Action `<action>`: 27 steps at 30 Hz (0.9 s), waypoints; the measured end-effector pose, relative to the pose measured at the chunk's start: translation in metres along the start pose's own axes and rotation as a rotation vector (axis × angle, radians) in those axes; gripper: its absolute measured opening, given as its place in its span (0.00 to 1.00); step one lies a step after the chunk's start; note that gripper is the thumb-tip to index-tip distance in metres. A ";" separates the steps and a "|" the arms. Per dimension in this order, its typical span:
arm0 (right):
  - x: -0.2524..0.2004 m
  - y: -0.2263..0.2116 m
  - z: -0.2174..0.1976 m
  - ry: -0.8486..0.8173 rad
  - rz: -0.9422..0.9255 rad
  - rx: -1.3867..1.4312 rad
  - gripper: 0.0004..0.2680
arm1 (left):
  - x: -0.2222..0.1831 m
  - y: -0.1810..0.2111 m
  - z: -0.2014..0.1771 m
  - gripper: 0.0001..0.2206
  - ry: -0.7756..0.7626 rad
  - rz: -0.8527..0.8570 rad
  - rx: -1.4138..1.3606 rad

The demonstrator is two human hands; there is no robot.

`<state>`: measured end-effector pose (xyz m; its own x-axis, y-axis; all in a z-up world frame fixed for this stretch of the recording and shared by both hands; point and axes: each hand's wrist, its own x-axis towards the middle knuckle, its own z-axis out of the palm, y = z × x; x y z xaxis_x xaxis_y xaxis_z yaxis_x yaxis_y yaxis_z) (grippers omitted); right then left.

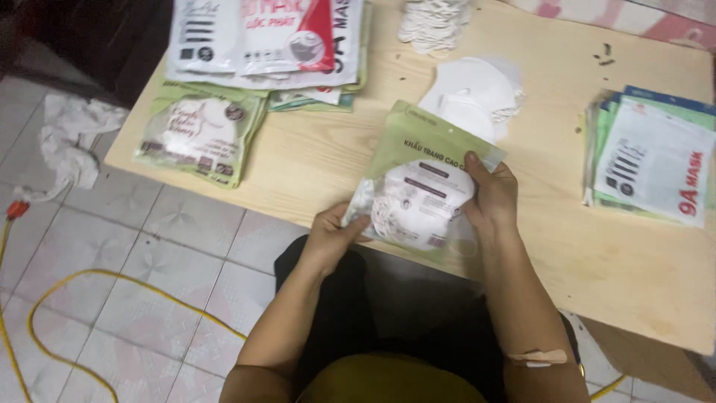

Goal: Separating and stacking individual face masks from a pile on a table.

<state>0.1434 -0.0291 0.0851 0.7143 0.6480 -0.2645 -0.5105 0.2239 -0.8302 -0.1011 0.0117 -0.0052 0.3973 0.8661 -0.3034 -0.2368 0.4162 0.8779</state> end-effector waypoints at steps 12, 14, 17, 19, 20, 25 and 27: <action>0.026 0.169 0.130 0.004 0.181 -0.226 0.19 | -0.040 0.054 -0.058 0.41 0.117 0.803 1.315; 0.036 0.193 0.137 0.011 0.179 -0.244 0.19 | -0.029 0.063 -0.059 0.41 0.057 0.658 1.329; 0.046 0.219 0.143 0.020 0.150 -0.296 0.18 | -0.015 0.073 -0.062 0.40 -0.045 0.415 1.358; 0.056 0.226 0.140 0.026 0.123 -0.328 0.18 | -0.005 0.073 -0.064 0.40 -0.094 0.315 1.376; 0.063 0.228 0.136 -0.069 0.110 -0.441 0.21 | 0.000 0.070 -0.067 0.38 -0.090 0.292 1.428; 0.061 0.164 0.086 -0.304 -0.097 -0.552 0.30 | 0.010 0.067 -0.069 0.34 -0.082 0.248 1.608; 0.071 0.127 0.042 -0.515 -0.409 -0.782 0.14 | 0.014 0.067 -0.069 0.34 -0.029 0.266 1.653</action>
<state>0.1099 0.0757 -0.0185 0.3768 0.9041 0.2015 0.3139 0.0800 -0.9461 -0.1726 0.0706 0.0239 0.5221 0.8467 -0.1026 0.8220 -0.4675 0.3253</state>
